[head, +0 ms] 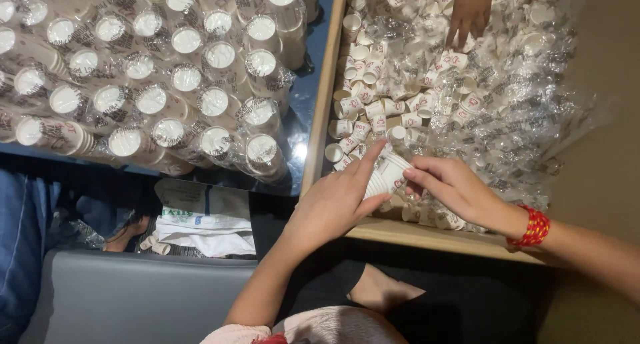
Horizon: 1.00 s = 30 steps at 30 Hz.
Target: Packaging small paper cups into plastic sleeves and then into a cardboard box.
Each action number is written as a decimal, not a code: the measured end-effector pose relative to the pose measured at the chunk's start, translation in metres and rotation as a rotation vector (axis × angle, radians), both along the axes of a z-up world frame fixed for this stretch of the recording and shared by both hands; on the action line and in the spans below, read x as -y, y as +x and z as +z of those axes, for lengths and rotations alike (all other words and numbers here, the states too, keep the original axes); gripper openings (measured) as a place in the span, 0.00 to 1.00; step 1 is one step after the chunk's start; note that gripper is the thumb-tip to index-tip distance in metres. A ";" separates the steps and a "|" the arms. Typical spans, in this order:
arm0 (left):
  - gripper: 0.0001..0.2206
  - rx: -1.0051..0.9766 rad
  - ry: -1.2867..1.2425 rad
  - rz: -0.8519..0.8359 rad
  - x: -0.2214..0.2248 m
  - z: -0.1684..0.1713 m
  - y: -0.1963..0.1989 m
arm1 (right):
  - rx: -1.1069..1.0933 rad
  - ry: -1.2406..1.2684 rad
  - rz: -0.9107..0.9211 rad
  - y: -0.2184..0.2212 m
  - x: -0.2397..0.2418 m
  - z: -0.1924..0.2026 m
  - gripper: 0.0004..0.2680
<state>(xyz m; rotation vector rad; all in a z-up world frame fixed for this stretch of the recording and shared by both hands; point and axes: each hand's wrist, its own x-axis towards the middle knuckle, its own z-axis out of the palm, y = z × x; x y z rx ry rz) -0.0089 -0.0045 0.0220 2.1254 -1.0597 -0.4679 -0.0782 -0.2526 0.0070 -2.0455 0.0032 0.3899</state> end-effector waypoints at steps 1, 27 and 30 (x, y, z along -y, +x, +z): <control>0.39 -0.001 0.000 0.000 -0.001 0.000 -0.001 | -0.001 0.000 0.000 -0.003 -0.004 0.003 0.13; 0.20 -0.083 -0.337 0.058 0.010 0.009 -0.010 | -0.200 0.493 0.001 -0.005 -0.029 -0.002 0.31; 0.19 -0.217 -0.574 0.218 0.029 0.014 -0.033 | -0.275 0.225 -0.103 -0.010 -0.023 -0.012 0.41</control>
